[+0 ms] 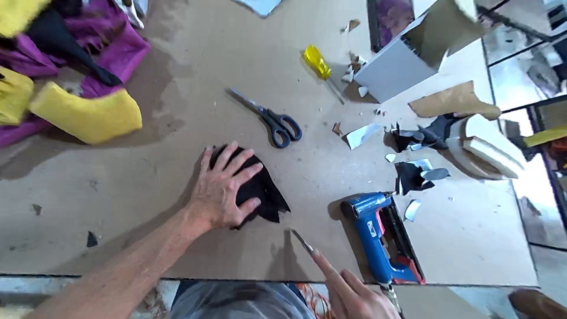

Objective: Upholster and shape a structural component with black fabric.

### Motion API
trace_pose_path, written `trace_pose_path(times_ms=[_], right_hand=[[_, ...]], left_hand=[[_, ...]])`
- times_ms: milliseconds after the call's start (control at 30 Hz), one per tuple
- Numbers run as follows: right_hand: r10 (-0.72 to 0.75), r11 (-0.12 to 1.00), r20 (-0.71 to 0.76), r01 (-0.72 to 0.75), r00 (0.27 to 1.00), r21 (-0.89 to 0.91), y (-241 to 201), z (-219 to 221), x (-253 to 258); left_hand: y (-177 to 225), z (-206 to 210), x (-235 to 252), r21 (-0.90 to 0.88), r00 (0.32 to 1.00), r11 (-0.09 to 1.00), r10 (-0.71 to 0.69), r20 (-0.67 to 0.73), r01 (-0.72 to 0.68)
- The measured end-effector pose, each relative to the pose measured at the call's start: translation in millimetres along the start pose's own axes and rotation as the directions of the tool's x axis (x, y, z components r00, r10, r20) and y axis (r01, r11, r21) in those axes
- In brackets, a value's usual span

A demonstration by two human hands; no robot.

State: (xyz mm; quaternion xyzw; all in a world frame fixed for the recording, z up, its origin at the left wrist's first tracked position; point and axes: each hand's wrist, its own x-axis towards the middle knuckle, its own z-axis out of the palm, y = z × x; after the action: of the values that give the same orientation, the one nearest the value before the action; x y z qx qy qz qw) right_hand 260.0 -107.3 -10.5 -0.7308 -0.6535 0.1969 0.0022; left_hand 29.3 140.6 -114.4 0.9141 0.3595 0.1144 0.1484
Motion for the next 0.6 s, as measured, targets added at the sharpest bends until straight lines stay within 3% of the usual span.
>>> trace_pose_path(times_ms=[100,200,267,367,467,533,600], right_hand=[[0.109,0.962,-0.018,-0.101,0.994,0.252,17.3,-11.0,-7.0],[0.193,0.917,-0.107,-0.141,0.975,0.373,22.0,0.1,-1.6],[0.247,0.906,-0.184,-0.159,0.951,0.393,18.4,17.8,15.9],[0.309,0.924,-0.367,-0.186,0.877,0.333,13.2,39.0,56.0],[0.305,0.945,-0.451,-0.208,0.839,0.253,19.3,46.1,91.7],[0.273,0.960,-0.452,-0.210,0.849,0.186,24.5,46.1,104.1],[0.188,0.981,-0.498,-0.141,0.846,0.130,20.8,45.0,105.0]], left_hand=[[5.5,-14.6,5.7,0.027,0.999,0.999,-0.031,0.037,0.030],[17.0,-15.4,8.8,0.045,0.990,0.989,0.142,-0.008,-0.142],[20.2,-14.6,13.9,0.069,0.963,0.970,0.218,0.160,-0.231],[22.2,-24.3,19.3,0.098,0.888,0.967,0.174,0.427,-0.236],[25.1,-40.6,12.0,0.118,0.797,0.958,0.144,0.586,-0.260],[28.0,-47.4,-4.4,0.110,0.779,0.950,0.170,0.603,-0.293],[33.2,-44.6,-28.9,0.085,0.818,0.933,0.259,0.514,-0.349]])
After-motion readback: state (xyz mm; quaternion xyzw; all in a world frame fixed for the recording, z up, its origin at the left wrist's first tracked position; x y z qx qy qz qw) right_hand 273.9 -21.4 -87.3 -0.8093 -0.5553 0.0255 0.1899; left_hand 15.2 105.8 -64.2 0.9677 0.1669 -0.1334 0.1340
